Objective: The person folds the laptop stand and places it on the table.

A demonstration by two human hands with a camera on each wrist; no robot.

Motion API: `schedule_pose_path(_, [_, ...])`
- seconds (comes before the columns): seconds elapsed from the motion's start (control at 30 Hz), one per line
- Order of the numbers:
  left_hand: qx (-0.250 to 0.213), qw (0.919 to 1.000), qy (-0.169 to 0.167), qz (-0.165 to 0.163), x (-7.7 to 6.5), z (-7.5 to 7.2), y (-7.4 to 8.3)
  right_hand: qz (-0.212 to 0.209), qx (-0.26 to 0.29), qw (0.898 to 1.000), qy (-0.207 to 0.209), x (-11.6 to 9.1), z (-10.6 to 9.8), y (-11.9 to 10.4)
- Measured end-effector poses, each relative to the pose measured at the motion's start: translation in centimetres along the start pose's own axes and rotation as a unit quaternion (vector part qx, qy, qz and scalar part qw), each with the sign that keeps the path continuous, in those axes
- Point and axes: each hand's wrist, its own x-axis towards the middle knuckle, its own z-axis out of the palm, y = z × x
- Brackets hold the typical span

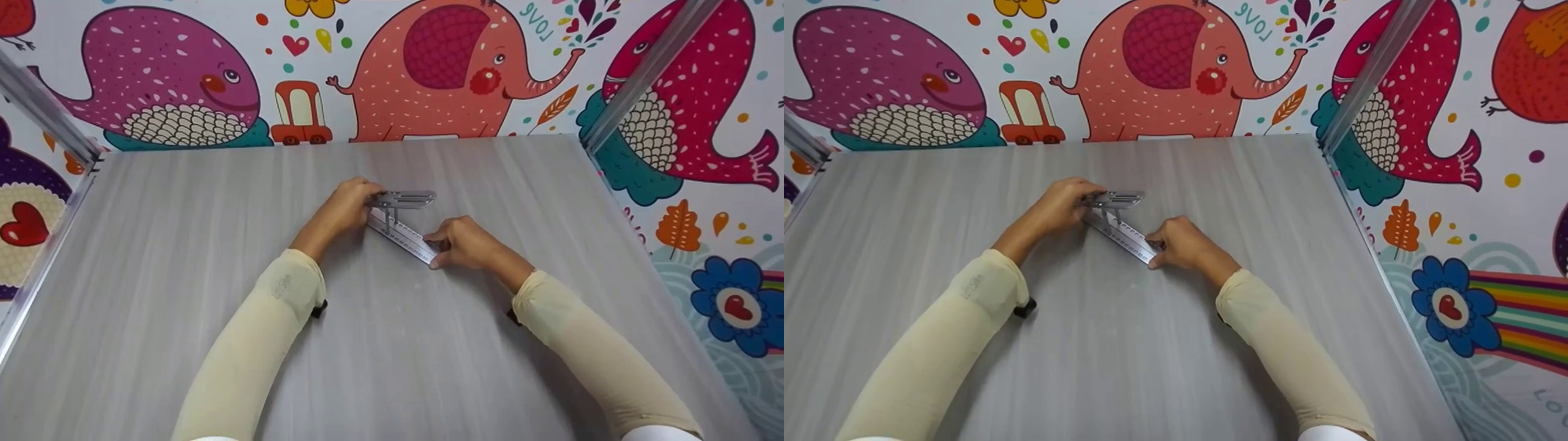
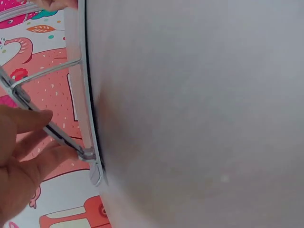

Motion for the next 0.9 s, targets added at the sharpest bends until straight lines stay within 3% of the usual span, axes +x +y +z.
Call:
schedule_pose_path(0.17, [-0.002,0.9994,-0.023,0.026,1.0,0.0,-0.5,-0.009,-0.004,1.0,0.012,-0.2,0.6,-0.8])
schedule_pose_path(0.43, [-0.037,0.9977,-0.051,0.022,2.6,-0.1,-0.3,-0.012,-0.018,0.999,0.026,-0.5,1.2,-1.5])
schedule_pose_path(0.6, [-0.063,0.9955,-0.059,0.04,3.6,-0.1,-0.1,-0.006,-0.022,0.998,0.053,-0.7,1.8,-2.4])
schedule_pose_path(0.77, [-0.096,0.9905,-0.071,0.067,4.2,0.6,0.7,-0.02,-0.033,0.996,0.079,-0.8,3.4,-5.0])
schedule_pose_path(0.9, [-0.101,0.9837,-0.098,0.112,4.4,1.8,1.6,0.011,-0.013,0.996,0.084,-0.6,4.4,-7.4])
